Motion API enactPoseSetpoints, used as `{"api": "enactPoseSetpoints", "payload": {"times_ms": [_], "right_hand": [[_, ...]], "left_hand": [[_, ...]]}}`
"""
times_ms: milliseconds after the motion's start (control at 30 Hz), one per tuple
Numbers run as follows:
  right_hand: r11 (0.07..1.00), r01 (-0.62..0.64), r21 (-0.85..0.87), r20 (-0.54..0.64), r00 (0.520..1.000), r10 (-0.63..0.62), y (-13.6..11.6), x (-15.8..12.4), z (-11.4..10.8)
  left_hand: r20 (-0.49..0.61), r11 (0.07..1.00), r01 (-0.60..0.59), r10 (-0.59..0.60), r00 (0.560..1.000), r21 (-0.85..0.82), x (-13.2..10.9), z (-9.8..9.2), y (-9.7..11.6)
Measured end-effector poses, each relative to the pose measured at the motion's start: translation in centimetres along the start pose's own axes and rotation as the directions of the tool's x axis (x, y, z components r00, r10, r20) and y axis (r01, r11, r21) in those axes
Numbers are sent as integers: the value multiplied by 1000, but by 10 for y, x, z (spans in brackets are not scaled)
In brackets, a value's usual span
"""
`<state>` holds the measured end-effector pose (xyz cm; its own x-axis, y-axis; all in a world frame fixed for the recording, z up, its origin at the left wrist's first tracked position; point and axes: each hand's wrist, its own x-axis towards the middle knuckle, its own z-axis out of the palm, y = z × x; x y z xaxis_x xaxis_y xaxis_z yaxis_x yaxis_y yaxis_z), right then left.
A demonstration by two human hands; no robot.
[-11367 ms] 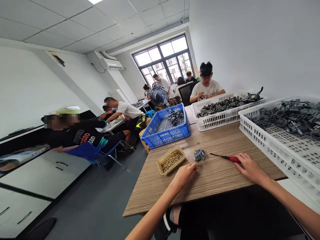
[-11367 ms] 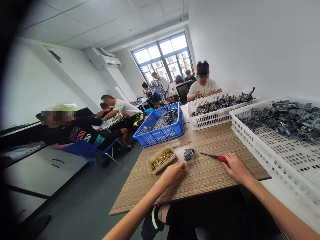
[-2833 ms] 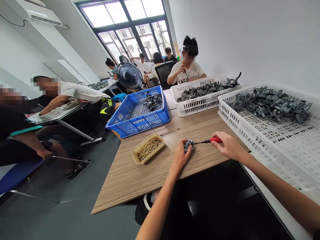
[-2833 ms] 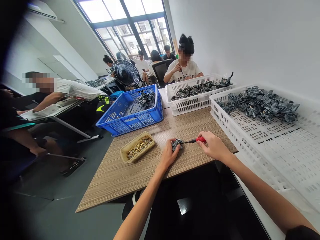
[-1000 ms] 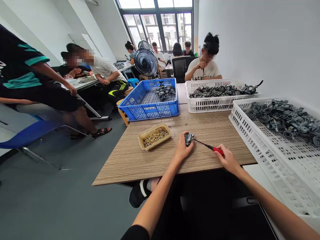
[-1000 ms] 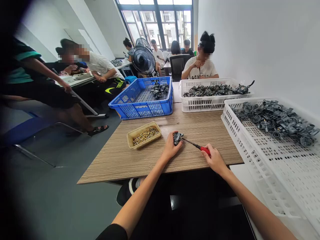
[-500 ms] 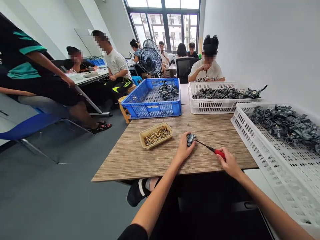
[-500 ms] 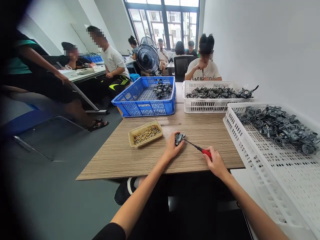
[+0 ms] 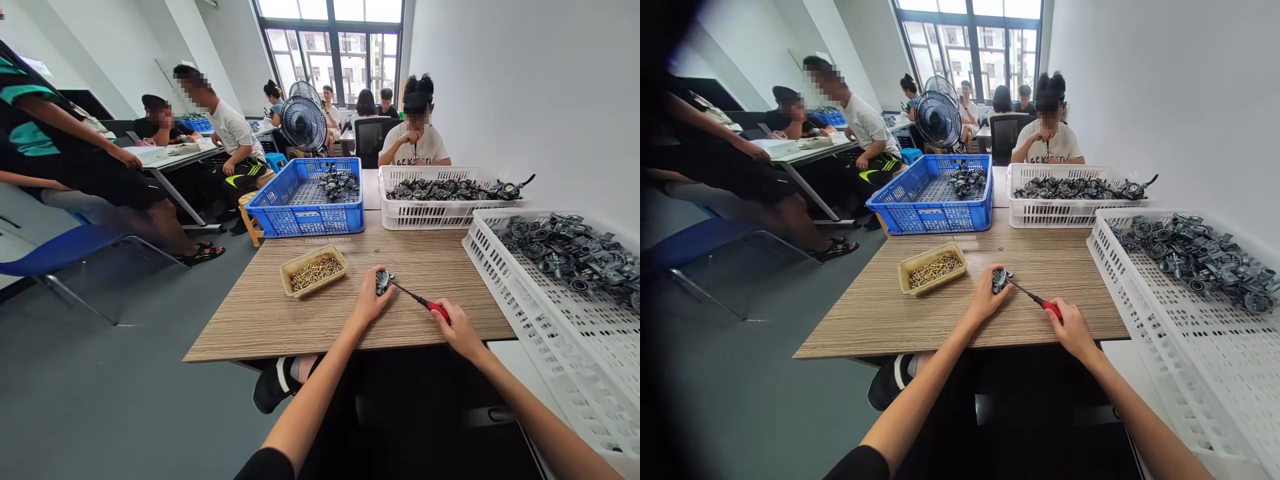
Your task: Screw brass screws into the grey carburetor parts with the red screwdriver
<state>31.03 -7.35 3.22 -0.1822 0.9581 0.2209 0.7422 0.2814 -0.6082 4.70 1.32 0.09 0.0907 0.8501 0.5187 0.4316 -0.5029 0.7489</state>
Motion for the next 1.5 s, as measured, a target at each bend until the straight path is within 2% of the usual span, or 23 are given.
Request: {"api": "enactPoseSetpoints", "payload": {"times_ms": [233,533,1067,1500], "right_hand": [[998,-33,51,-45,998,35,-3,0,0],[985,-96,145,-226,966,127,-1,0,-2],[991,51,122,-386,922,0,7,-2,8],[987,135,91,-418,904,-85,14,-1,11]], "left_hand": [[-3,1000,-18,18,1000,3,0,1,-1],[5,1000,11,-11,1000,22,-1,1,-2],[17,1000,-4,3,1000,19,-2,1,-3],[67,999,-40,37,997,36,-3,-1,-1]]}}
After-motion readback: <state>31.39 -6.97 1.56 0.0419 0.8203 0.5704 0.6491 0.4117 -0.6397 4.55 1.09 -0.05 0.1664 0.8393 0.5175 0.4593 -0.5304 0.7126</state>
